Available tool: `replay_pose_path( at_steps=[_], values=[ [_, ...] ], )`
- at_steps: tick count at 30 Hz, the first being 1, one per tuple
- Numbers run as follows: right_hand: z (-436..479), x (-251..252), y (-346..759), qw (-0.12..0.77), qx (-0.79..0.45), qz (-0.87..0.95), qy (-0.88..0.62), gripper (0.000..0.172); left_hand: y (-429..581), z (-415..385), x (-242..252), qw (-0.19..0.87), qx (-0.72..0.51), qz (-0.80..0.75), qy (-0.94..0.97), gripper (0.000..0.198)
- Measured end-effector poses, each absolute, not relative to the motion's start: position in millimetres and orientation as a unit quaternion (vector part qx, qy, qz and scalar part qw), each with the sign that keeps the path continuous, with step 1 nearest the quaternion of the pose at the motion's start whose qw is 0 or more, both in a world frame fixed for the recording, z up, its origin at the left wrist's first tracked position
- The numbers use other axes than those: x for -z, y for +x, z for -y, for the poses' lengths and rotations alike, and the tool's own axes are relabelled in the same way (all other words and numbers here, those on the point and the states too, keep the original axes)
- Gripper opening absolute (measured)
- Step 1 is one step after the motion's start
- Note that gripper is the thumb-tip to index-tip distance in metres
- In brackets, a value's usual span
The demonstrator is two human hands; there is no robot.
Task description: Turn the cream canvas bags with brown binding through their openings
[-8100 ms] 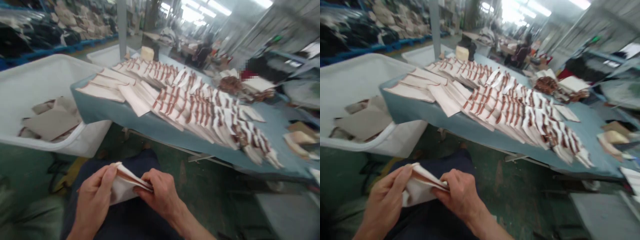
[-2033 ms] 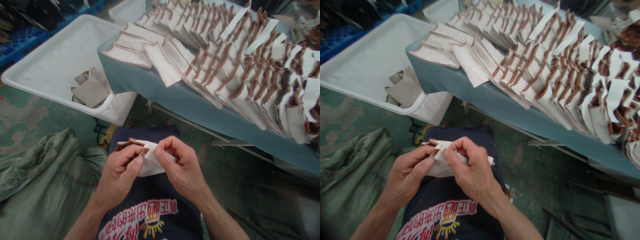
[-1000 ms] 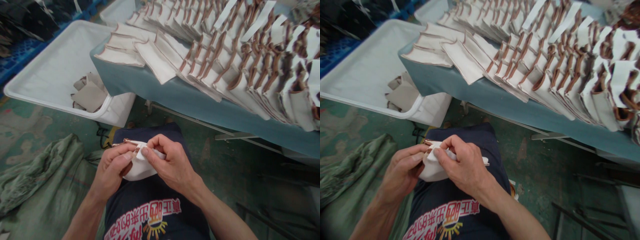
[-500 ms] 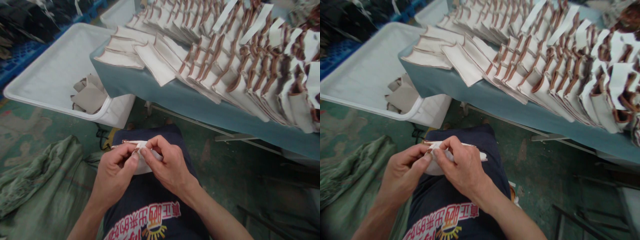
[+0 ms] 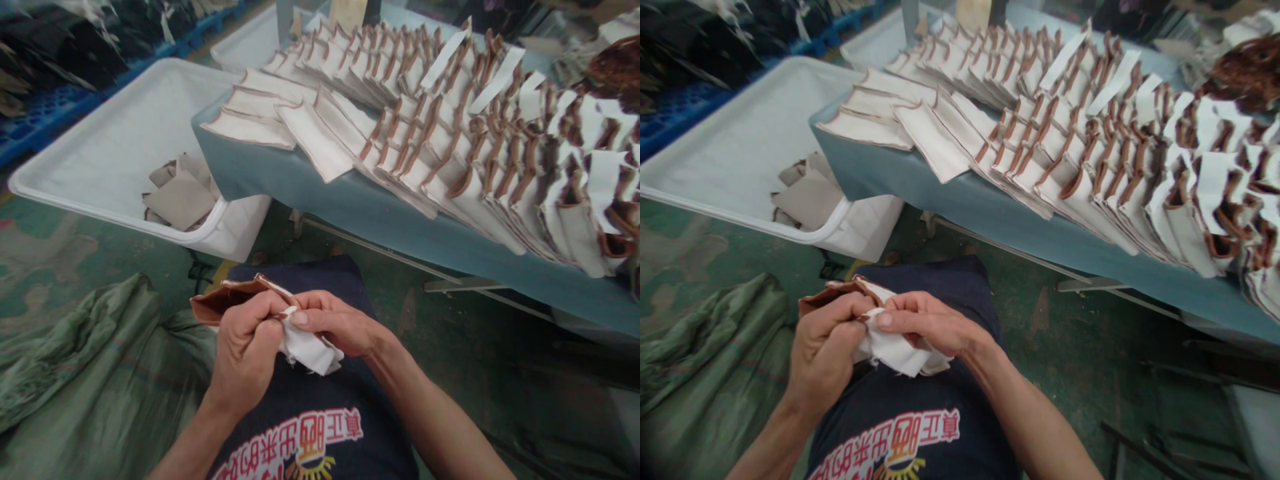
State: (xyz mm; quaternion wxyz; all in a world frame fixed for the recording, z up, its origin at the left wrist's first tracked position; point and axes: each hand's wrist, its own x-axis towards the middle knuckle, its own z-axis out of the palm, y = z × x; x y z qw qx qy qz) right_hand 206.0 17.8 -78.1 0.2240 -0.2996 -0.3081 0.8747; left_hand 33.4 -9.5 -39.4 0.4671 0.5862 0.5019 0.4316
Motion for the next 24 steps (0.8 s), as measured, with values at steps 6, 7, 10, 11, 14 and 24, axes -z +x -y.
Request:
replay_pose_path(
  at_steps=[6, 7, 10, 11, 14, 24],
  values=[
    [-24, 91, 198, 0.194, -0.889, 0.316, -0.268, 0.063, 26, -5, 44, 0.591, -0.383, -0.485, 0.518, 0.018],
    [-25, 89, 199, 0.196, -0.885, 0.322, -0.272, 0.063, 24, -7, 45, 0.590, -0.379, -0.485, 0.522, 0.018],
    [-26, 80, 202, 0.245, -0.836, 0.369, -0.323, 0.058, 19, -12, 41, 0.582, -0.369, -0.489, 0.535, 0.016],
    [-25, 76, 204, 0.278, -0.797, 0.401, -0.357, 0.054, 18, -13, 39, 0.580, -0.364, -0.488, 0.541, 0.016],
    [-18, 62, 211, 0.395, -0.617, 0.499, -0.463, 0.045, 16, -14, 27, 0.558, -0.344, -0.483, 0.581, 0.019],
    [-39, 11, 222, 0.391, -0.353, 0.805, -0.273, 0.030, 11, -18, -22, 0.464, -0.318, -0.399, 0.725, 0.028]
  ],
)
